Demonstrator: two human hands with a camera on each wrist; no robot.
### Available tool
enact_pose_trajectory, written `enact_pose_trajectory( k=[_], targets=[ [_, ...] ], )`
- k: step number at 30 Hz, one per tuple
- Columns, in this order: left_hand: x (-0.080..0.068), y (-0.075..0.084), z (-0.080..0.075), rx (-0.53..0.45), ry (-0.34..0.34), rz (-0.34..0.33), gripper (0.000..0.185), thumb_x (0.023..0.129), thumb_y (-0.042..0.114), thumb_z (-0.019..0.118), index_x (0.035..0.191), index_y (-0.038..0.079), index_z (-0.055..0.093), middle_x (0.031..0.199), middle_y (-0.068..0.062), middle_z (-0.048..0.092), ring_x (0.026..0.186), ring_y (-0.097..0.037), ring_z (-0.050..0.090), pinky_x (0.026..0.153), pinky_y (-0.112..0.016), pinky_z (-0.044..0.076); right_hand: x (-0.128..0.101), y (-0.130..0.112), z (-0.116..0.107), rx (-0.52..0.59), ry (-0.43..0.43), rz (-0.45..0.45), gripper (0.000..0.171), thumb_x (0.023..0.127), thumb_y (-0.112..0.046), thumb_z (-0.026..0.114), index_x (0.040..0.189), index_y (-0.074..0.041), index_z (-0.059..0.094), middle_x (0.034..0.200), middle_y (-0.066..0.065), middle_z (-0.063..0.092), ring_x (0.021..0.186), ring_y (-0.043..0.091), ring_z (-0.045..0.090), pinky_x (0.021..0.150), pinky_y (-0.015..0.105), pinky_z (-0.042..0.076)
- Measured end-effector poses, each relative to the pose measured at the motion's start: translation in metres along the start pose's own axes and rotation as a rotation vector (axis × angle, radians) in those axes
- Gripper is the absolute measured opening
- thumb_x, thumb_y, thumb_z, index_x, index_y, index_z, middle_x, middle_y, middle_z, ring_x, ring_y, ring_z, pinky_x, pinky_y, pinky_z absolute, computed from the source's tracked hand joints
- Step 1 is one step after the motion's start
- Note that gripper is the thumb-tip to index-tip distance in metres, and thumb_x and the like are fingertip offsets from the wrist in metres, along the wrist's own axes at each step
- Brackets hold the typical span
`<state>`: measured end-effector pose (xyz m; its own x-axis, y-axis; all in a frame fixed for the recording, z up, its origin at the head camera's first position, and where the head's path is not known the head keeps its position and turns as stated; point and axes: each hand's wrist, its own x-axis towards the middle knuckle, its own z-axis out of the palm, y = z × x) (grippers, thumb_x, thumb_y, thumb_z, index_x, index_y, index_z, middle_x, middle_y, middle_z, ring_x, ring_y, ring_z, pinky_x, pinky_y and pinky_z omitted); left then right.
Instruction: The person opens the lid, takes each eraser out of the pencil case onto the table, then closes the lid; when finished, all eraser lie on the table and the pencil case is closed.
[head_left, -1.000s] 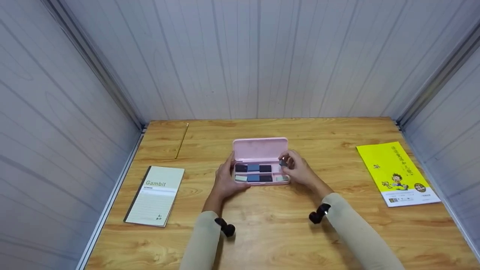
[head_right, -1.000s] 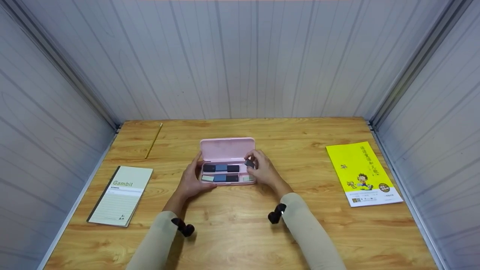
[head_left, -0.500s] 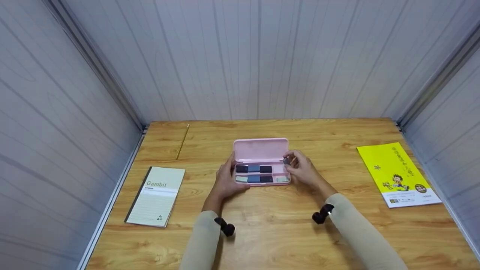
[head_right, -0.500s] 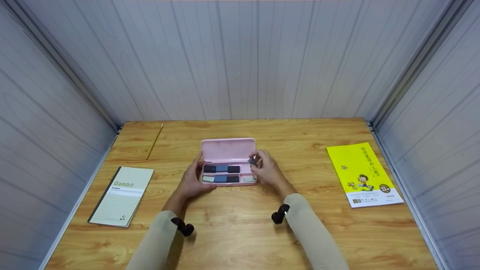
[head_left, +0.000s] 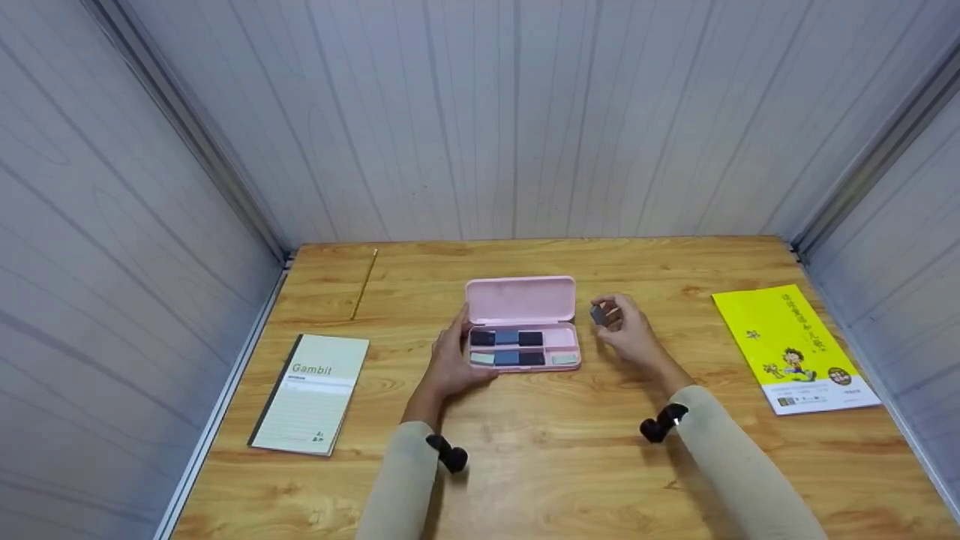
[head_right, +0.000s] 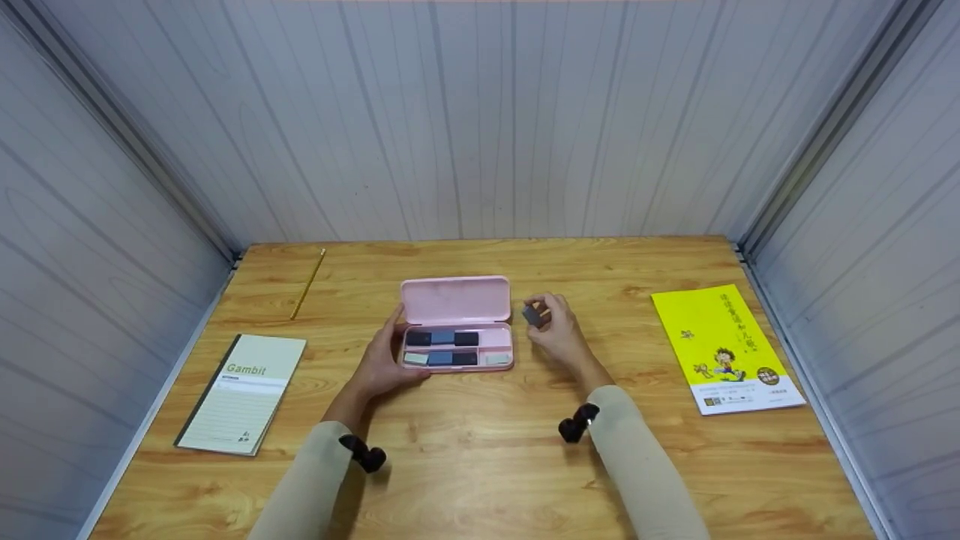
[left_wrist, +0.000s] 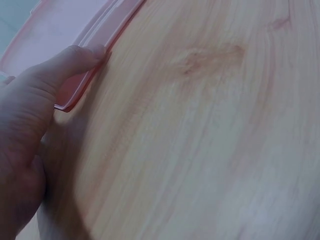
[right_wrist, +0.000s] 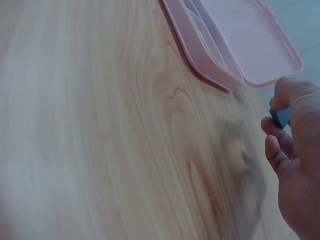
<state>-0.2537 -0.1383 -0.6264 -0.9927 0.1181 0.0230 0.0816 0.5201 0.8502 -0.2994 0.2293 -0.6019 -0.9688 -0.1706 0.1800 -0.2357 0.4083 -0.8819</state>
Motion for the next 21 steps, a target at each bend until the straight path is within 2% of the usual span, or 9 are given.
enact_pose_trajectory(
  k=[6, 13, 21],
  targets=[
    [0.0, 0.0, -0.004, -0.014, -0.039, 0.022, 0.142, 0.07, 0.024, 0.106, 0.182, 0.017, 0.019, 0.161, -0.015, 0.063, 0.147, -0.036, 0.048, 0.135, -0.061, 0.027, -0.003, 0.007, -0.017, -0.033, 0.022, 0.024, 0.051, 0.092, 0.015, 0.068, 0.141, 0.002, 0.065, 0.129, 0.027, 0.062, 0.109, 0.031, 0.064, 0.091, 0.021, 0.05],
    [0.003, 0.001, -0.009, -0.003, -0.069, 0.021, 0.138, 0.073, 0.015, 0.104, 0.182, 0.019, 0.02, 0.161, -0.017, 0.062, 0.153, -0.037, 0.048, 0.137, -0.059, 0.032, -0.009, 0.013, -0.043, -0.096, 0.05, 0.076, 0.047, 0.101, 0.008, 0.069, 0.147, 0.002, 0.062, 0.135, 0.028, 0.061, 0.116, 0.037, 0.065, 0.091, 0.013, 0.048],
    [0.0, -0.001, -0.008, -0.004, -0.057, 0.006, 0.136, 0.075, 0.018, 0.104, 0.182, 0.022, 0.021, 0.164, -0.013, 0.062, 0.15, -0.036, 0.047, 0.136, -0.06, 0.032, -0.017, 0.029, -0.067, -0.151, 0.061, 0.09, 0.046, 0.103, 0.004, 0.072, 0.147, 0.002, 0.062, 0.132, 0.028, 0.066, 0.111, 0.028, 0.064, 0.089, 0.011, 0.047]
  ],
)
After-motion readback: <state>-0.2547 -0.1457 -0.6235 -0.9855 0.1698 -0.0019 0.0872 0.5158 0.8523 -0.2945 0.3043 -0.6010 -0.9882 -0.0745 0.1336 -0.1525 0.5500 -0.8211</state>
